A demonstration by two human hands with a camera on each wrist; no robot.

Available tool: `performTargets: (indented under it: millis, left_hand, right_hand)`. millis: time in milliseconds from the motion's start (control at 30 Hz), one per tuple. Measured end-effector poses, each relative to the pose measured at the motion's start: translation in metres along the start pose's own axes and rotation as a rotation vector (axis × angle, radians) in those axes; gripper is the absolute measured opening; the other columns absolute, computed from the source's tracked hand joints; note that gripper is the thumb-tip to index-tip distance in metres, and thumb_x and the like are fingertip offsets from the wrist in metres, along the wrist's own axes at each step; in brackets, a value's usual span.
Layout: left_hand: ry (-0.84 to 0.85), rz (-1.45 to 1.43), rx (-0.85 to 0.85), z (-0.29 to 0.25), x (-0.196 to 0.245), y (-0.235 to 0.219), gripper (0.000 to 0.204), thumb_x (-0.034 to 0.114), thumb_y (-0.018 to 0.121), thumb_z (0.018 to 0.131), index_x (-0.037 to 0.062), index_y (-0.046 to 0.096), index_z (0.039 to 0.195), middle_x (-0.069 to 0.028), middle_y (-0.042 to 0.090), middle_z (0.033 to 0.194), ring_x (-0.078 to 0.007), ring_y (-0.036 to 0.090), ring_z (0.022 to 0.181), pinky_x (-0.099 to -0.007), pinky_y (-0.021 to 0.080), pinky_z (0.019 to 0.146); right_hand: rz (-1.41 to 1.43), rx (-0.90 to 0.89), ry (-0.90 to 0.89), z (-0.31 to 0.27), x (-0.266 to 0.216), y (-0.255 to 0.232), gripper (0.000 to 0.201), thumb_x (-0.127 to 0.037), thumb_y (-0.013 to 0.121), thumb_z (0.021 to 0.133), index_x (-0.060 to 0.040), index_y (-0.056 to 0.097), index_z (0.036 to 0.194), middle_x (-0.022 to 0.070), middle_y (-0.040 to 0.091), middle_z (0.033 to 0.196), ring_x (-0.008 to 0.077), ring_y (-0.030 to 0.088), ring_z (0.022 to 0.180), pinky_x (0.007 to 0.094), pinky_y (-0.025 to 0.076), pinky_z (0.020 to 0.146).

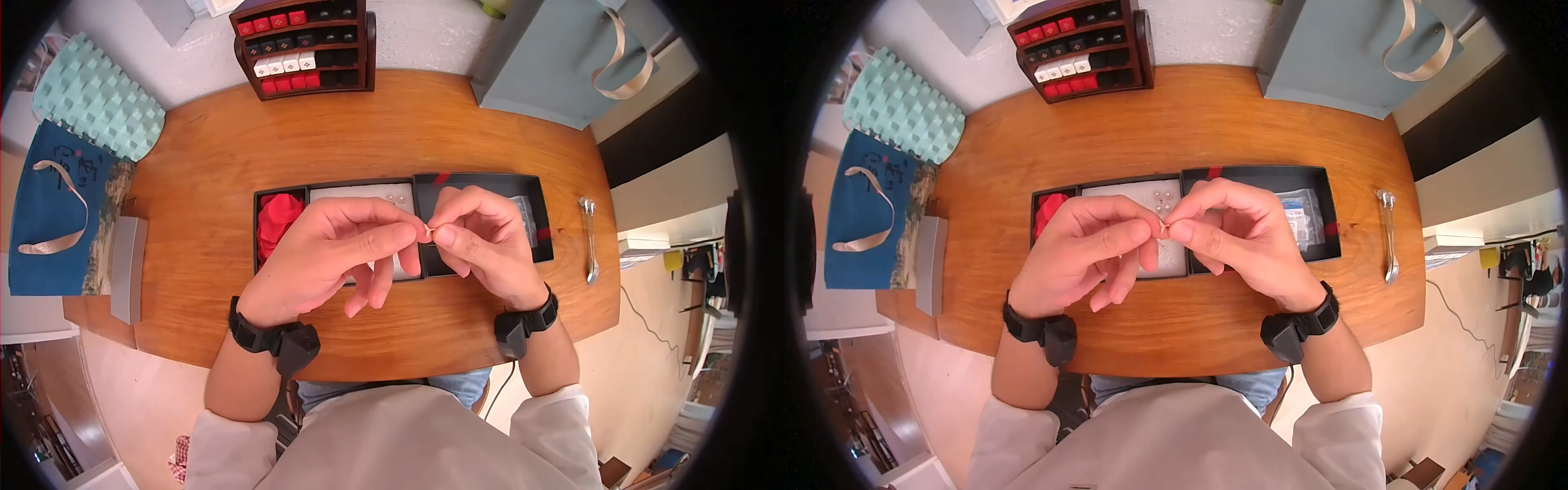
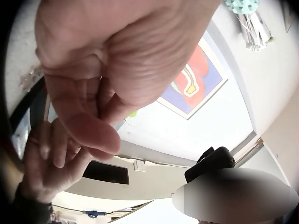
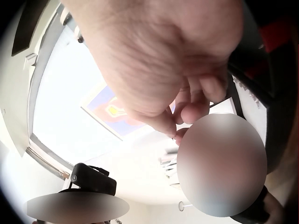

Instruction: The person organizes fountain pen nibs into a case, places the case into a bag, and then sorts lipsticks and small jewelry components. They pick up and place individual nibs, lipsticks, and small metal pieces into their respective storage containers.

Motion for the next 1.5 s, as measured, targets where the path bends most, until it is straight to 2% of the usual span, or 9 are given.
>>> performTargets:
  millis: [133, 233, 333, 400, 500, 733, 1033, 1333, 1500]
  left_hand:
    - [-0.004, 0.111, 0.045, 0.003, -0.005, -0.007, 0.021, 0.021, 0.070, 0.113, -0.0001, 0.074, 0.114, -0.0092, 0.074, 0.091, -0.0122, 0.066, 0.057, -0.0238, 0.043, 0.039]
    - [-0.053, 0.049, 0.081, 0.006, -0.011, -0.007, 0.021, 0.022, 0.071, 0.112, 0.0017, 0.072, 0.113, -0.0063, 0.071, 0.090, -0.0111, 0.066, 0.058, -0.0236, 0.042, 0.038]
    - [-0.080, 0.006, 0.113, 0.006, -0.011, -0.008, 0.020, 0.022, 0.071, 0.112, 0.0027, 0.070, 0.115, -0.0051, 0.070, 0.090, -0.0105, 0.066, 0.060, -0.0231, 0.042, 0.039]
    - [-0.059, 0.002, 0.138, 0.007, -0.010, -0.009, 0.020, 0.023, 0.071, 0.112, 0.0026, 0.072, 0.116, -0.0050, 0.070, 0.090, -0.0100, 0.066, 0.060, -0.0227, 0.041, 0.039]
    - [-0.007, 0.007, 0.204, 0.009, -0.014, -0.017, 0.022, 0.023, 0.071, 0.112, 0.0015, 0.075, 0.117, -0.0051, 0.071, 0.091, -0.0086, 0.064, 0.059, -0.0221, 0.040, 0.039]
    - [0.028, 0.059, 0.231, 0.008, -0.012, -0.018, 0.029, 0.024, 0.071, 0.113, -0.0030, 0.080, 0.119, -0.0063, 0.072, 0.092, -0.0062, 0.054, 0.054, -0.0227, 0.035, 0.039]
    - [-0.040, 0.073, 0.188, 0.007, -0.012, -0.012, 0.032, 0.028, 0.067, 0.115, -0.0022, 0.078, 0.120, -0.0058, 0.071, 0.092, -0.0057, 0.054, 0.054, -0.0227, 0.034, 0.039]
    - [-0.081, -0.039, 0.082, 0.007, -0.015, -0.006, 0.023, 0.024, 0.069, 0.114, 0.0012, 0.073, 0.119, -0.0039, 0.071, 0.096, -0.0052, 0.057, 0.056, -0.0202, 0.035, 0.039]
    - [-0.073, -0.040, 0.085, 0.008, -0.017, -0.008, 0.023, 0.022, 0.070, 0.113, 0.0006, 0.073, 0.121, -0.0057, 0.073, 0.102, -0.0072, 0.061, 0.059, -0.0214, 0.038, 0.039]
  right_hand:
    - [-0.179, 0.024, -0.018, 0.001, -0.003, 0.002, 0.010, -0.001, 0.078, 0.106, -0.0026, 0.079, 0.115, 0.0010, 0.075, 0.099, 0.0032, 0.054, 0.069, 0.0225, 0.040, 0.057]
    - [-0.235, 0.084, 0.026, 0.002, 0.005, -0.004, 0.010, 0.000, 0.080, 0.103, -0.0034, 0.081, 0.113, -0.0028, 0.072, 0.093, 0.0015, 0.054, 0.071, 0.0220, 0.040, 0.058]
    - [-0.359, 0.203, -0.107, 0.001, -0.003, -0.010, 0.010, 0.001, 0.084, 0.099, -0.0031, 0.082, 0.109, -0.0035, 0.068, 0.086, 0.0024, 0.054, 0.070, 0.0225, 0.039, 0.058]
    - [-0.755, 0.233, -0.310, -0.003, -0.023, 0.000, 0.016, 0.001, 0.087, 0.094, -0.0032, 0.083, 0.108, -0.0012, 0.063, 0.081, 0.0041, 0.053, 0.067, 0.0235, 0.040, 0.058]
    - [-0.931, 0.232, -0.457, -0.004, -0.032, 0.013, 0.020, 0.000, 0.090, 0.090, -0.0041, 0.084, 0.109, 0.0011, 0.062, 0.079, 0.0059, 0.053, 0.064, 0.0244, 0.041, 0.054]
    - [-0.964, 0.230, -0.458, -0.003, -0.035, 0.013, 0.021, -0.002, 0.092, 0.089, -0.0060, 0.085, 0.108, 0.0003, 0.062, 0.078, 0.0070, 0.054, 0.061, 0.0253, 0.040, 0.048]
    - [-1.010, 0.221, -0.514, -0.008, -0.046, 0.016, 0.020, -0.002, 0.094, 0.086, -0.0058, 0.085, 0.104, 0.0001, 0.062, 0.078, 0.0063, 0.054, 0.061, 0.0250, 0.040, 0.048]
    - [-0.976, 0.159, -0.539, -0.008, -0.045, 0.016, 0.023, 0.005, 0.087, 0.091, -0.0007, 0.086, 0.113, 0.0040, 0.068, 0.084, 0.0084, 0.061, 0.064, 0.0253, 0.046, 0.055]
    - [-0.877, 0.160, -0.441, -0.005, -0.035, 0.012, 0.017, 0.005, 0.084, 0.094, 0.0008, 0.085, 0.111, 0.0056, 0.070, 0.086, 0.0088, 0.062, 0.064, 0.0256, 0.047, 0.055]
Point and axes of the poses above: each hand's wrist, its own z-axis towards the middle knuckle, its own y-axis out of the palm, x = y × z, the point moved 10 cm from there along z, towards the middle knuckle
